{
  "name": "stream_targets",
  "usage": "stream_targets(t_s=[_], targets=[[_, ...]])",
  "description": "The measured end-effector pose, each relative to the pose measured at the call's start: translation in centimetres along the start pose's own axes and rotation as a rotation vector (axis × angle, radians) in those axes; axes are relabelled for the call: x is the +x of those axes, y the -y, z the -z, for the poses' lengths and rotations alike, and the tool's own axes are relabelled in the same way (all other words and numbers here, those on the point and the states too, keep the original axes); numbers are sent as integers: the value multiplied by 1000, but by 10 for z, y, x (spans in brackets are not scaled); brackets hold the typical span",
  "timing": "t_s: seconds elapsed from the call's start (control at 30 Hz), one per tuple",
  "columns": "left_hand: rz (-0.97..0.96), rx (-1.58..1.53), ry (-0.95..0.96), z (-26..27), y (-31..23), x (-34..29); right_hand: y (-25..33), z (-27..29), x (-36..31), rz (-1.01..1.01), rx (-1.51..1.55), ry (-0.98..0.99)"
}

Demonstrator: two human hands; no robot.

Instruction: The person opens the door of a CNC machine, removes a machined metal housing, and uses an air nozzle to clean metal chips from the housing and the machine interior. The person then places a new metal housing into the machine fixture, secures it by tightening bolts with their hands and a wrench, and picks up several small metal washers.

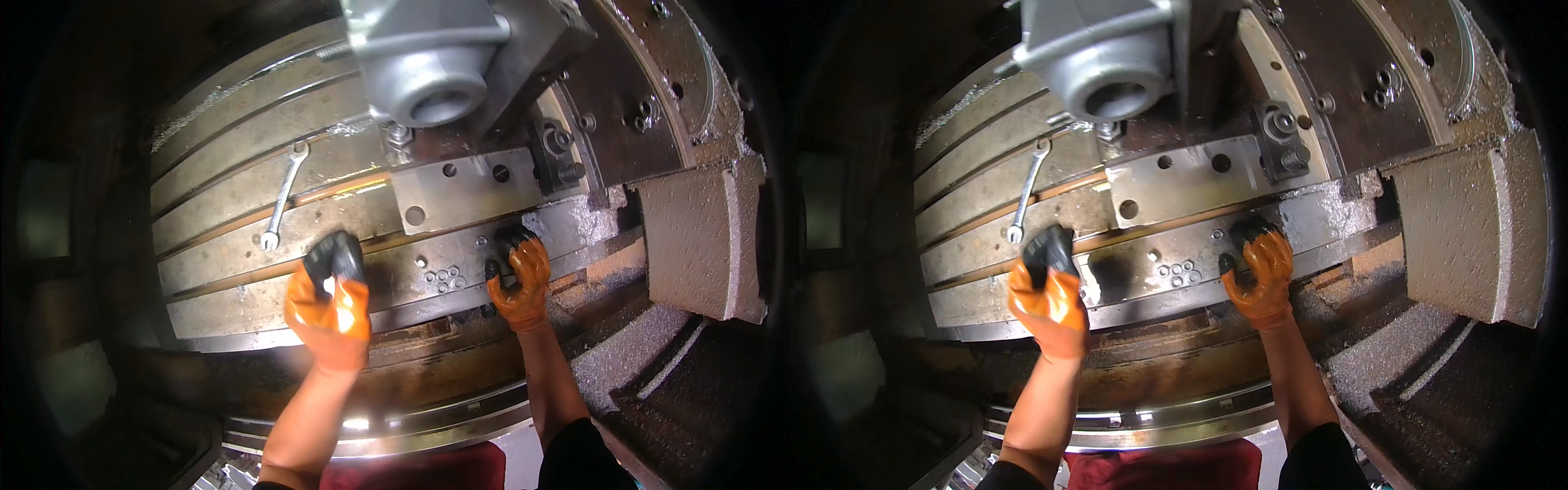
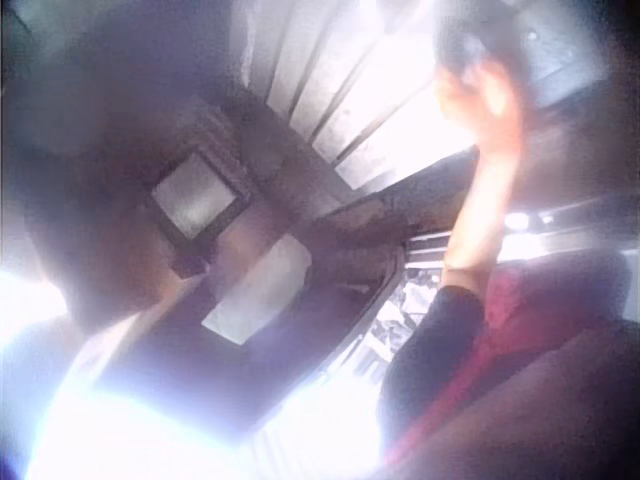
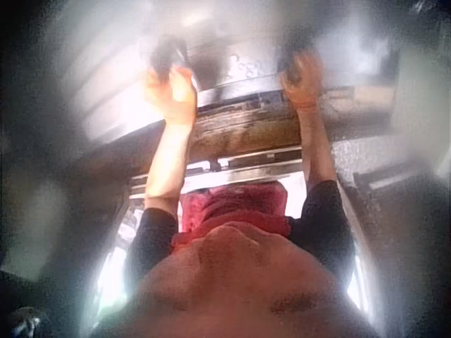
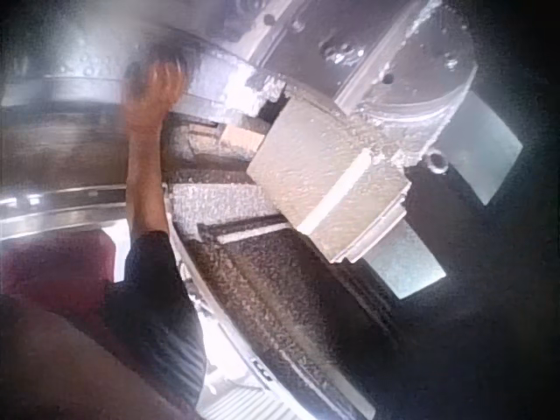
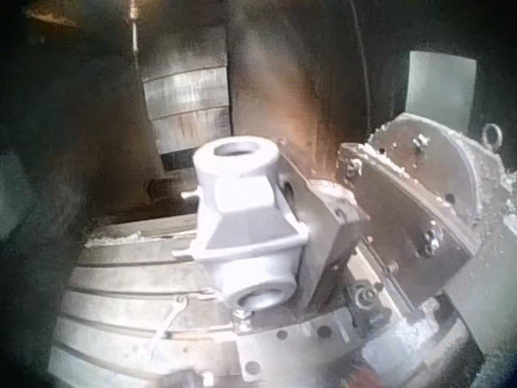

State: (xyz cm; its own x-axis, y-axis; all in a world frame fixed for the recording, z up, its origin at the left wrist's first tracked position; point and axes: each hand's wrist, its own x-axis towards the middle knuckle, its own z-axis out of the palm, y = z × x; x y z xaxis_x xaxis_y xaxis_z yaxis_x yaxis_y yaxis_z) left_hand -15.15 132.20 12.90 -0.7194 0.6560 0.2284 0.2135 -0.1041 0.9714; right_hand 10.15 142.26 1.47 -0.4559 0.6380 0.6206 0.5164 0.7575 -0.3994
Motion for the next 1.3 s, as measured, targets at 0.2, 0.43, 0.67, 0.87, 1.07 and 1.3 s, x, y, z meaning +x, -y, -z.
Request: stream_targets(t_s=[0.2, 0.43, 0.67, 0.87, 1.07, 1.3], targets=[[-107, -241, -187, -61, -7, 86, 2, -3, 0, -57, 14, -24], [-90, -356, -254, -76, -13, 80, 1, -5, -1, -19, 29, -26], [-265, -92, -104, -78, -17, 68, 2, -5, 0, -64, 2, -9], [-351, 57, 54, -77, -13, 62, 1, 2, -8, -71, 18, 34], [-470, 235, 228, -30, -7, 52, 19, 1, -12, -42, -36, -24], [229, 50, 195, 24, 21, -62, 62, -9, -42, 40, -222, 213]])
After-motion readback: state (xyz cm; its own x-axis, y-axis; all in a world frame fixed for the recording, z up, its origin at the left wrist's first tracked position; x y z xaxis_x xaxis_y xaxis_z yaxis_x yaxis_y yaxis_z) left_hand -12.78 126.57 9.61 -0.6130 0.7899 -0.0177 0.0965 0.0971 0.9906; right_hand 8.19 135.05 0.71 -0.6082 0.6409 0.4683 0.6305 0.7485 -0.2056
